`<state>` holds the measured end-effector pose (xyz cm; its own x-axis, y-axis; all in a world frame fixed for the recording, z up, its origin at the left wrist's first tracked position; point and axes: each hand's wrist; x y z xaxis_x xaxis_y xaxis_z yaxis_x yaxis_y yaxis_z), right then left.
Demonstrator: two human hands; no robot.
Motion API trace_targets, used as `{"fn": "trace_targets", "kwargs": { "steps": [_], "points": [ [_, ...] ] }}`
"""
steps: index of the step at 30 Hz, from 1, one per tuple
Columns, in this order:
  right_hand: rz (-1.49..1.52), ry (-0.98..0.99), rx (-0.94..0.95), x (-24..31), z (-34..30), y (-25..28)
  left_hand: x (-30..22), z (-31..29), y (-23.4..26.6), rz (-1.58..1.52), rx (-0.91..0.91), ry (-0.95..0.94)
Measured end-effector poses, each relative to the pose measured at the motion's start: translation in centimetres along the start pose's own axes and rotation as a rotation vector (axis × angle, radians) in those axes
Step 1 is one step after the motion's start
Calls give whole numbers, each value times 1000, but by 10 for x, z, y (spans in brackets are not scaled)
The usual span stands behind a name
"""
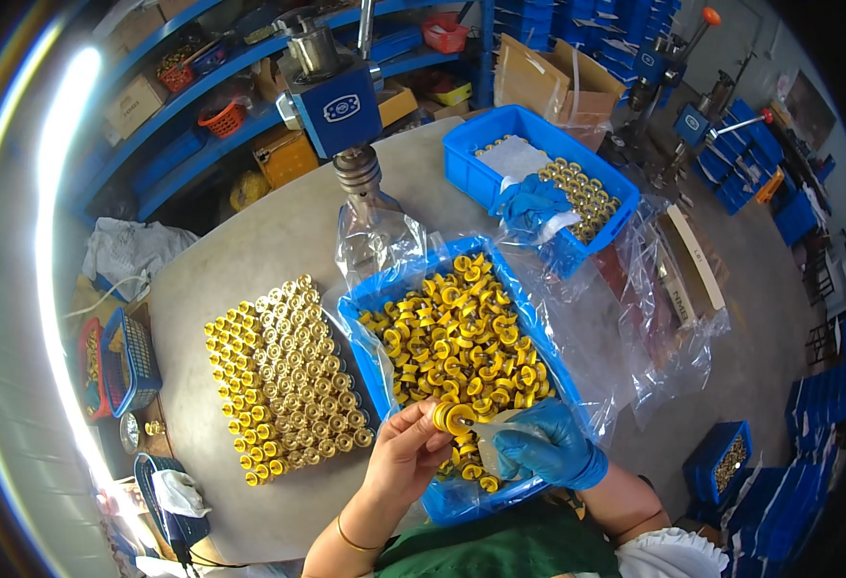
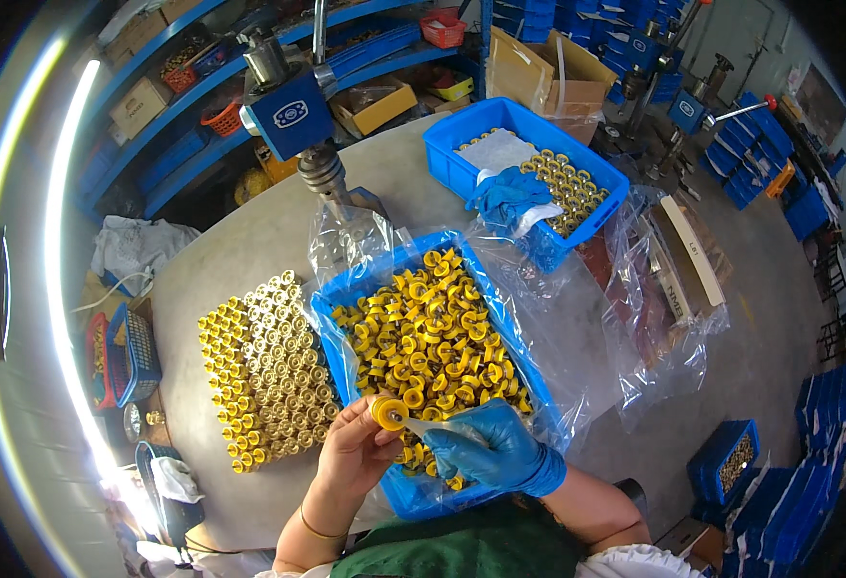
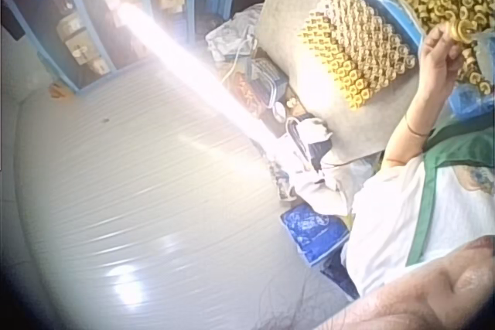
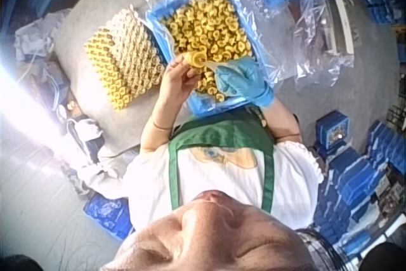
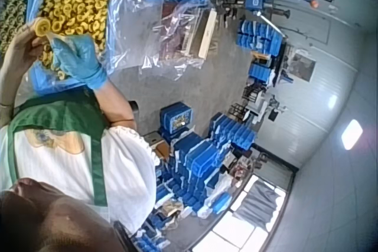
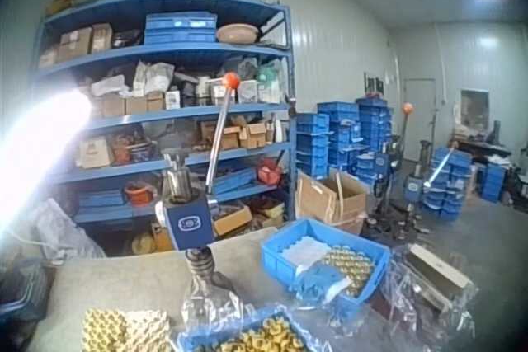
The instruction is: Picking small yellow components from a blue container and inserting them into brass cylinders arranged in a tray.
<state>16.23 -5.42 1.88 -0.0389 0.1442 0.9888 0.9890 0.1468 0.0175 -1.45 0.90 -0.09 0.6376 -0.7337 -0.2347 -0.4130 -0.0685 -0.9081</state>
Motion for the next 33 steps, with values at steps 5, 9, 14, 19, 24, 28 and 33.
{"fn": "trace_targets", "kwargs": {
  "steps": [5, 9, 14, 19, 24, 28, 33],
  "points": [
    [-15, 8, 3, 2, 3, 1, 0, 0, 2, -1, 11, 15],
    [54, 66, 133, -6, -1, 10, -3, 2, 5, 73, 17, -17],
    [298, 30, -28, 7, 2, -2, -12, 5, -2, 586, 66, -357],
    [-275, 45, -13, 31, 16, -6, -8, 0, -28, 937, 122, -495],
    [131, -44, -152, 19, 14, -4, 4, 0, -18, 848, 85, -673],
    [321, -21, -180, 23, 12, -4, 9, 0, -16, 1093, 70, -667],
    [195, -74, -169, 23, 11, -8, 9, 4, -16, 1146, 71, -800]
  ]
}}
Point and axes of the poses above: each hand's wrist, its own z-axis towards the middle knuckle, its own y-axis out of the back of the hand, x = y × z, and after that the axes turned 13 degrees about -z, right-handed
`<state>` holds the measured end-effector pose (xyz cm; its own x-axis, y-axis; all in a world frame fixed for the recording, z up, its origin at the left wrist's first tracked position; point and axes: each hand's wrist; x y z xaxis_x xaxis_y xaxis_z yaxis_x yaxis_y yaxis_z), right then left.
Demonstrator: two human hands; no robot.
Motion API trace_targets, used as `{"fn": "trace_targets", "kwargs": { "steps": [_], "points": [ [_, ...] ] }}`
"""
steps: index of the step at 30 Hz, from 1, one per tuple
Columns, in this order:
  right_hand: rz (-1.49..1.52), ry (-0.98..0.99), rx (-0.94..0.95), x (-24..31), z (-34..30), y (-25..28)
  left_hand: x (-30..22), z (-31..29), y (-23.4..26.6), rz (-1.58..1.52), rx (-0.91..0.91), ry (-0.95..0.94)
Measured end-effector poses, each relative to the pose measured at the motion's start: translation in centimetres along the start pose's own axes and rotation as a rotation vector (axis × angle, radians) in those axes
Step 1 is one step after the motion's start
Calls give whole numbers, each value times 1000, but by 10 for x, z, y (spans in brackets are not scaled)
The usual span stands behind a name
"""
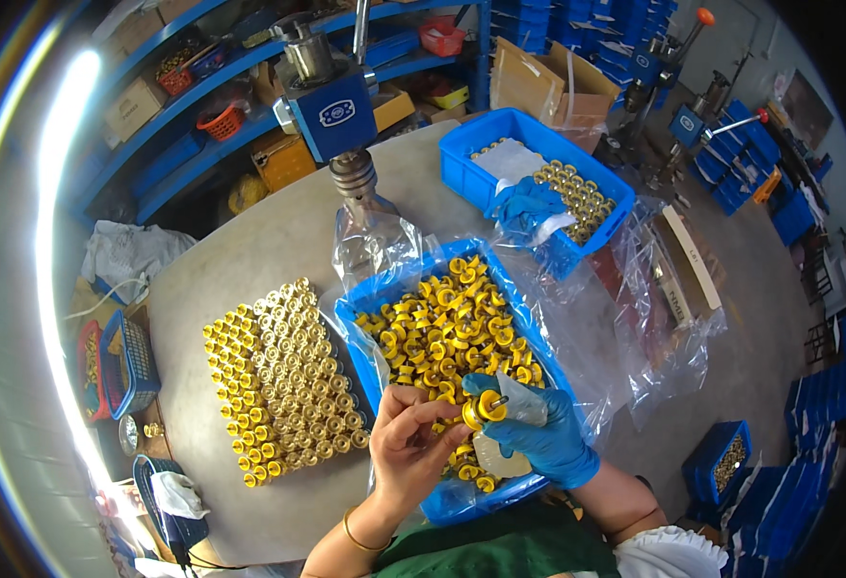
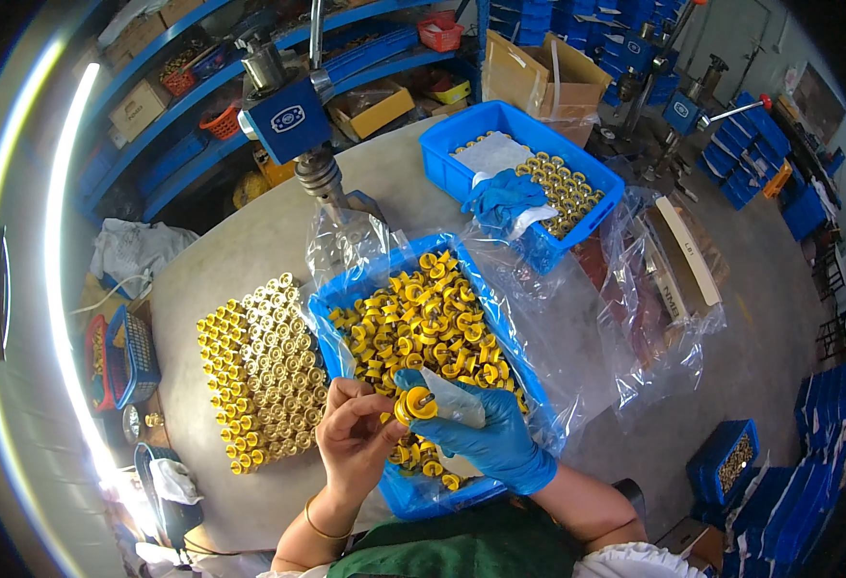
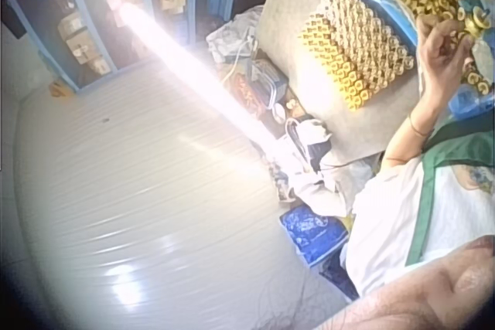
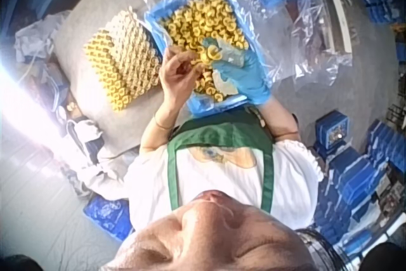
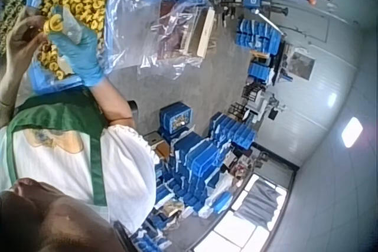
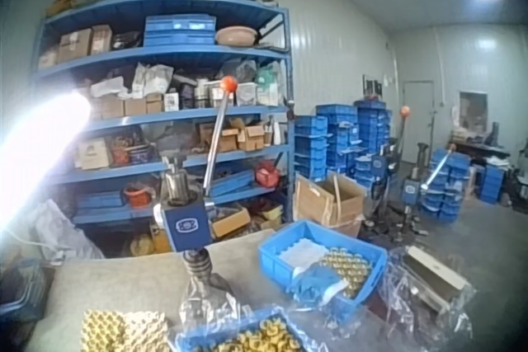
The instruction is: Picking small yellow components from a blue container and inserting them into brass cylinders arranged in a tray.
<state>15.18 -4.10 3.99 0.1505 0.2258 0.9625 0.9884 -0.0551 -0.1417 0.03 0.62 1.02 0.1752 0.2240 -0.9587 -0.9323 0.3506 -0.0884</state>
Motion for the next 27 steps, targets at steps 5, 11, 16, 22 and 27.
{"fn": "trace_targets", "kwargs": {
  "steps": [5, 11, 16, 22, 27],
  "points": [
    [19, 164, -61, -16, 0, 1, 11, 1, 5, -251, -82, 77],
    [-90, 159, 205, -10, -6, 15, 14, 4, 16, -466, -47, 193],
    [-144, 36, 165, -2, -7, 12, 18, 3, 18, -505, 53, 190],
    [-111, 24, 188, -4, -7, 15, 22, 2, 18, -608, 93, 273],
    [-85, 14, 193, -6, -7, 15, 16, 4, 17, -681, 82, 395]
  ]
}}
Point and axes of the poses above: each hand's wrist, its own z-axis towards the middle knuckle, its own y-axis out of the back of the hand, x = y × z, and after that the axes turned 13 degrees about -z, right-handed
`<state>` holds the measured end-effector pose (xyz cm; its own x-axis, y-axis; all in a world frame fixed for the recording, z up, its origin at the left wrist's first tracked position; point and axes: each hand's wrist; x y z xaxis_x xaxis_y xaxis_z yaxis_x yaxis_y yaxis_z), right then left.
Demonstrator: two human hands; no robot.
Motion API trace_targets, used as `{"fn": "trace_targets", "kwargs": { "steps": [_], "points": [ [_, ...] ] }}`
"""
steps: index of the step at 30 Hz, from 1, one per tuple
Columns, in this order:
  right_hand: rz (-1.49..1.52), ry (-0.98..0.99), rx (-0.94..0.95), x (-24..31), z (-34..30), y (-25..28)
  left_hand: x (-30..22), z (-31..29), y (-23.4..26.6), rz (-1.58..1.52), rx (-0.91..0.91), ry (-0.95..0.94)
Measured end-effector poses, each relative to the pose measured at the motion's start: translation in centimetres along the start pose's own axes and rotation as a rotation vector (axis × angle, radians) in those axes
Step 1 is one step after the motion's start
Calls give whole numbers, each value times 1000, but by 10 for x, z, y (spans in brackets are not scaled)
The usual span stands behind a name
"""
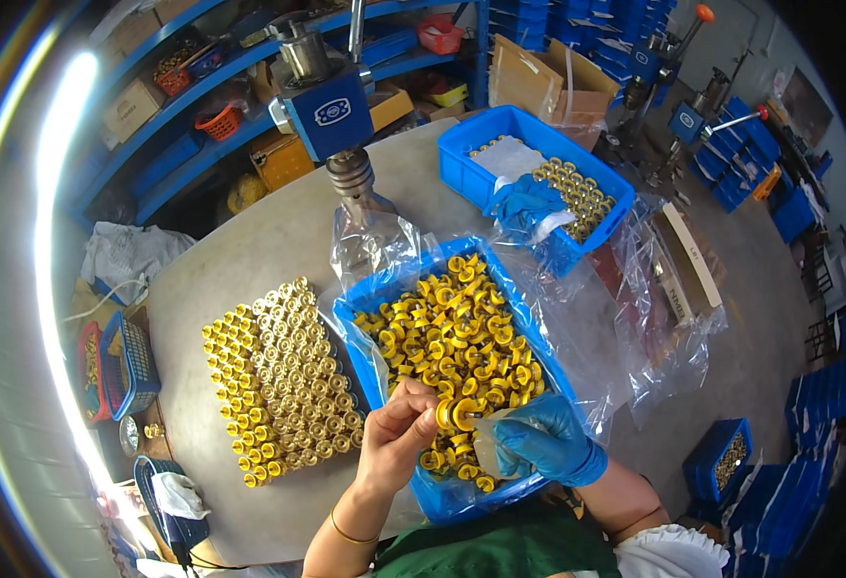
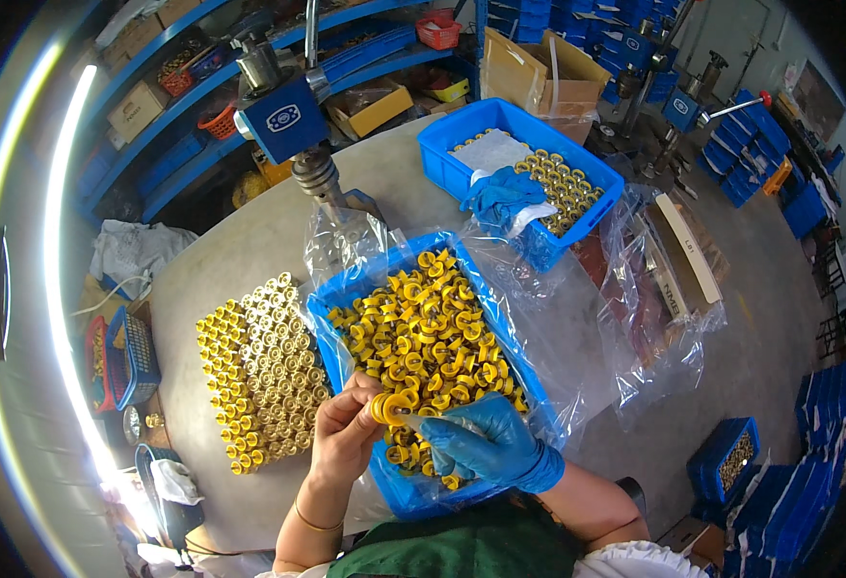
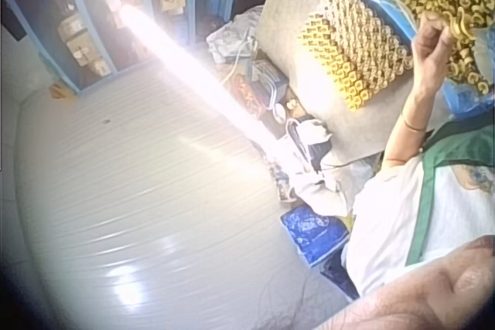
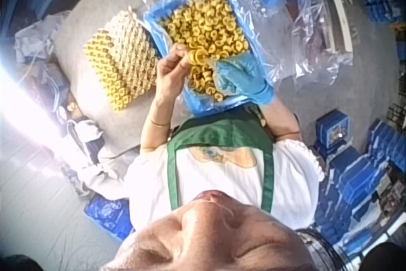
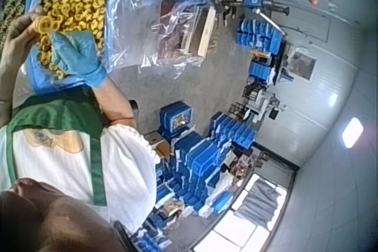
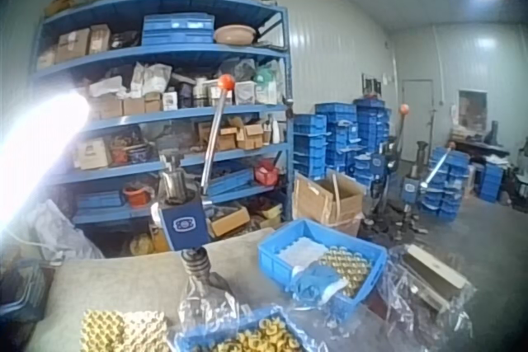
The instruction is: Picking small yellow components from a blue container and inserting them into brass cylinders arranged in a tray.
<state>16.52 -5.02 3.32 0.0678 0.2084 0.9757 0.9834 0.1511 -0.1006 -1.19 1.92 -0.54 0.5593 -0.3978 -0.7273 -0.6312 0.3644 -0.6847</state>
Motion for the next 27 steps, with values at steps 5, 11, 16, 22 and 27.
{"fn": "trace_targets", "kwargs": {
  "steps": [5, 11, 16, 22, 27],
  "points": [
    [10, 22, 2, -4, 0, 1, 1, 1, -1, -21, -5, 40],
    [21, 16, -4, -5, -1, 1, 3, 2, 3, -124, 35, 109],
    [31, -14, -14, -4, -2, 0, 4, 1, 6, -174, 73, 181],
    [10, -46, 75, -3, 2, 2, -7, 1, 9, -23, 105, 151],
    [168, 90, 68, -10, -2, 6, -49, 1, 33, 325, 38, -112]
  ]
}}
Point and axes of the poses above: each hand's wrist, its own z-axis towards the middle knuckle, its own y-axis out of the back of the hand, x = y × z, and after that the axes turned 13 degrees about -z, right-handed
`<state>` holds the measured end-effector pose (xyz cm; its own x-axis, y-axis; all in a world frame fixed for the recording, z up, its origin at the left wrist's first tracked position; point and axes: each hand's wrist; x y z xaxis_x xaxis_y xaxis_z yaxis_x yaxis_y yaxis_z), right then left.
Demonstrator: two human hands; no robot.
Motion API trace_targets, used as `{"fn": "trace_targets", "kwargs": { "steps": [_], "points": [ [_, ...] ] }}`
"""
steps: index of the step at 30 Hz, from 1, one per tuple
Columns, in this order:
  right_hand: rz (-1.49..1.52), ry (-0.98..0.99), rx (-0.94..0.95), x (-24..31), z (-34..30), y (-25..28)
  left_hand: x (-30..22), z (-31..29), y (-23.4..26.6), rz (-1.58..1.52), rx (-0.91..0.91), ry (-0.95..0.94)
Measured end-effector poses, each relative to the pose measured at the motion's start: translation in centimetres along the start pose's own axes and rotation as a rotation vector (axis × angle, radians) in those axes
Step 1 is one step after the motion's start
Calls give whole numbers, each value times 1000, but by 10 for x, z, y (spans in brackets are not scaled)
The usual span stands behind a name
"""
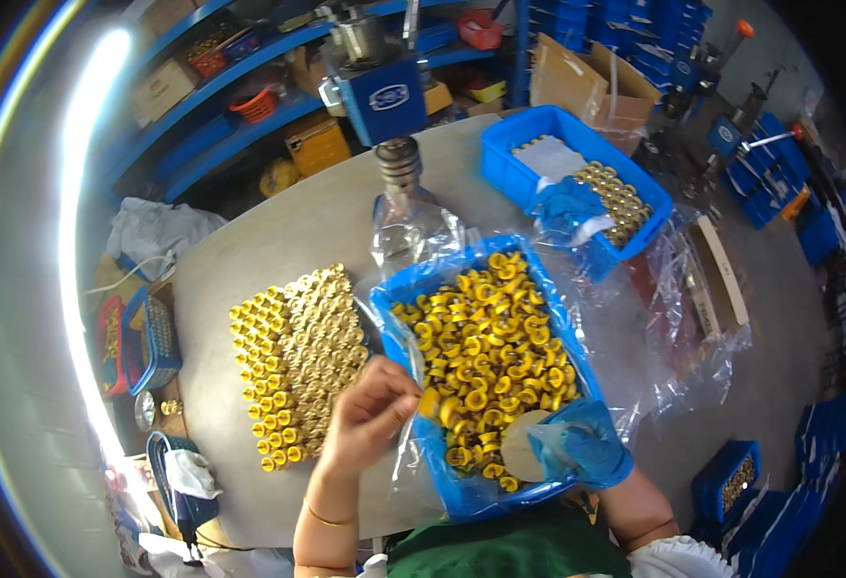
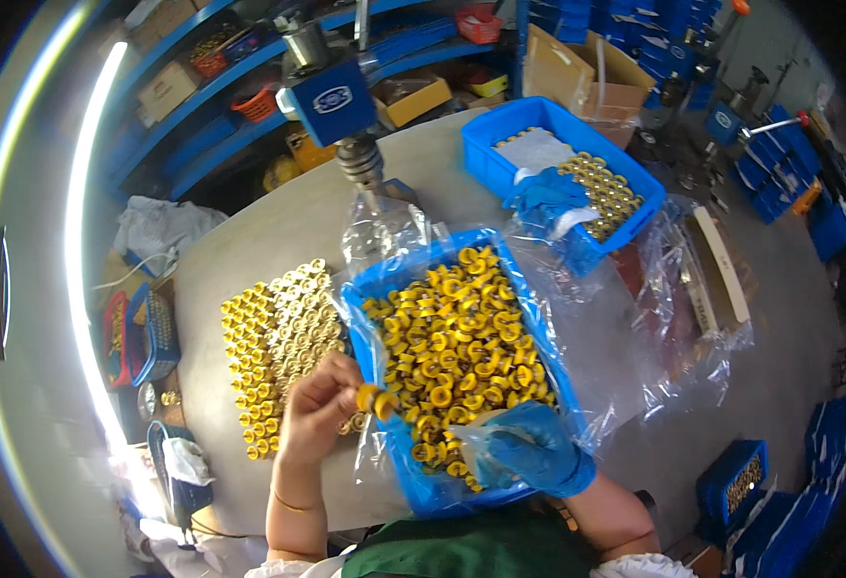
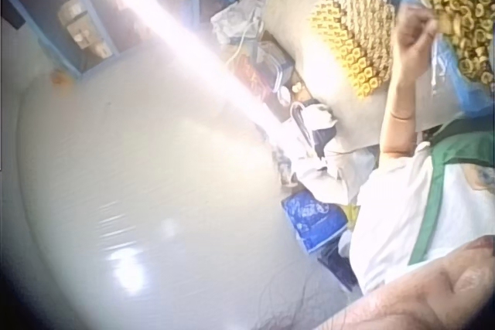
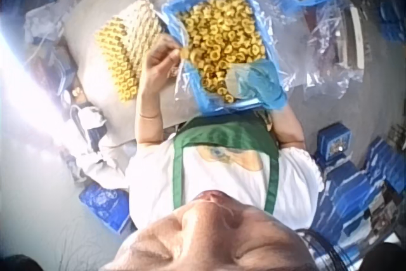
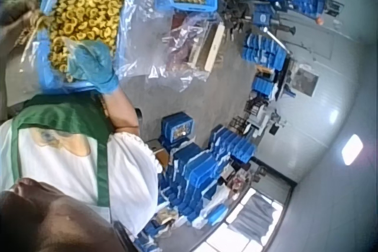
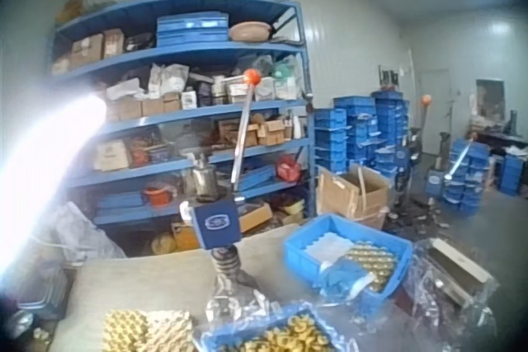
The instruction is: Picking small yellow components from a blue container and inserting them into brass cylinders arranged in a tray.
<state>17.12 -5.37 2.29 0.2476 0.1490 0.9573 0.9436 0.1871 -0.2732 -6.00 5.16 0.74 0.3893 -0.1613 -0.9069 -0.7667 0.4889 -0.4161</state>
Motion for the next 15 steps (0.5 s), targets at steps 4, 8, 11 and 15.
{"fn": "trace_targets", "kwargs": {
  "steps": [4, 8, 11, 15],
  "points": [
    [-81, 70, -37, -10, -3, 11, -19, 13, 77, 1027, -412, -250],
    [-8, 30, -18, -12, 0, 6, -8, 8, 174, 1220, -800, -188],
    [9, -11, -46, -8, -2, 5, 0, 10, 195, 1317, -902, -122],
    [-28, -12, -88, -8, 1, 4, 9, 15, 201, 1206, -955, -80]
  ]
}}
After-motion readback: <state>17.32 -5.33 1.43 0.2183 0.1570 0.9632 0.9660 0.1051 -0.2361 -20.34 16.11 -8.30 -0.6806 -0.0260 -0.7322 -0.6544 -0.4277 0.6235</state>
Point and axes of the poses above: each hand's wrist, its own z-axis towards the middle knuckle, its own y-axis out of the back of the hand, x = y × z, and after that the axes turned 13 degrees about -z, right-handed
